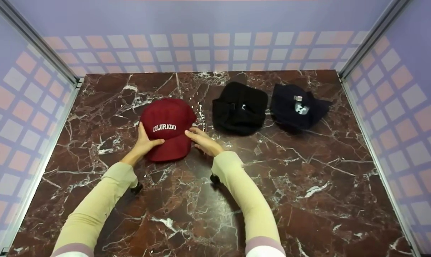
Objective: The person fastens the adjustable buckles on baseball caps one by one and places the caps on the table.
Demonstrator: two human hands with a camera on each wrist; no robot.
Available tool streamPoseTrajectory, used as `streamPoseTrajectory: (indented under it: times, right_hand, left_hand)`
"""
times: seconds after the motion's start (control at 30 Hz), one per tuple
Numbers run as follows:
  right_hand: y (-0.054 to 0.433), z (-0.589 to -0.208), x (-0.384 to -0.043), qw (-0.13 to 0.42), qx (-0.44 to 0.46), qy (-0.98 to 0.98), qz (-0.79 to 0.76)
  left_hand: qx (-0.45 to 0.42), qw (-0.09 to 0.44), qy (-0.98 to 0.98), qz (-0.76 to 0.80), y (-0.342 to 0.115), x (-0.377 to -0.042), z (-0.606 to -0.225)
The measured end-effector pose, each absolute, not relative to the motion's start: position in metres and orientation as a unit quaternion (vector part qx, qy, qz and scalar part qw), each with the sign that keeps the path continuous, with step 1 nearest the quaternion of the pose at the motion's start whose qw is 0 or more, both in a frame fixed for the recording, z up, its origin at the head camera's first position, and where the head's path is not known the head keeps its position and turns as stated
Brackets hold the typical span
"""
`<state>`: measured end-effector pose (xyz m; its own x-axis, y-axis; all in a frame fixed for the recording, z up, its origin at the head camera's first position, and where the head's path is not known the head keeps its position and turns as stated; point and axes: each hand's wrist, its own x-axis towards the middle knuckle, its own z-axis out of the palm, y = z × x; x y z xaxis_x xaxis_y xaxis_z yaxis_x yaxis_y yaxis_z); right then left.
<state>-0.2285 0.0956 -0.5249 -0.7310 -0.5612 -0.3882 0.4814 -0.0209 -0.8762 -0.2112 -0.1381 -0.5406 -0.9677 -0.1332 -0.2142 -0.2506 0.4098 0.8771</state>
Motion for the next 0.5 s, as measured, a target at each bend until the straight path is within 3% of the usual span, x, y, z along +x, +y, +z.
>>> streamPoseTrajectory:
  times: [0.23,0.4,0.47,0.5]
  right_hand:
    - [0.084,-0.53,-0.23,0.332,-0.029,0.595,-0.731]
    - [0.079,-0.534,-0.232,0.312,-0.02,0.59,-0.744]
    - [0.077,-0.535,-0.233,0.307,-0.017,0.586,-0.749]
    - [0.077,-0.536,-0.233,0.305,-0.016,0.586,-0.75]
  left_hand:
    - [-0.123,0.03,0.84,0.528,-0.138,-0.215,-0.543]
    - [-0.13,-0.021,0.868,0.478,-0.15,-0.245,-0.61]
    - [-0.153,-0.016,0.877,0.455,-0.15,-0.252,-0.619]
    - [-0.16,-0.006,0.878,0.451,-0.147,-0.247,-0.605]
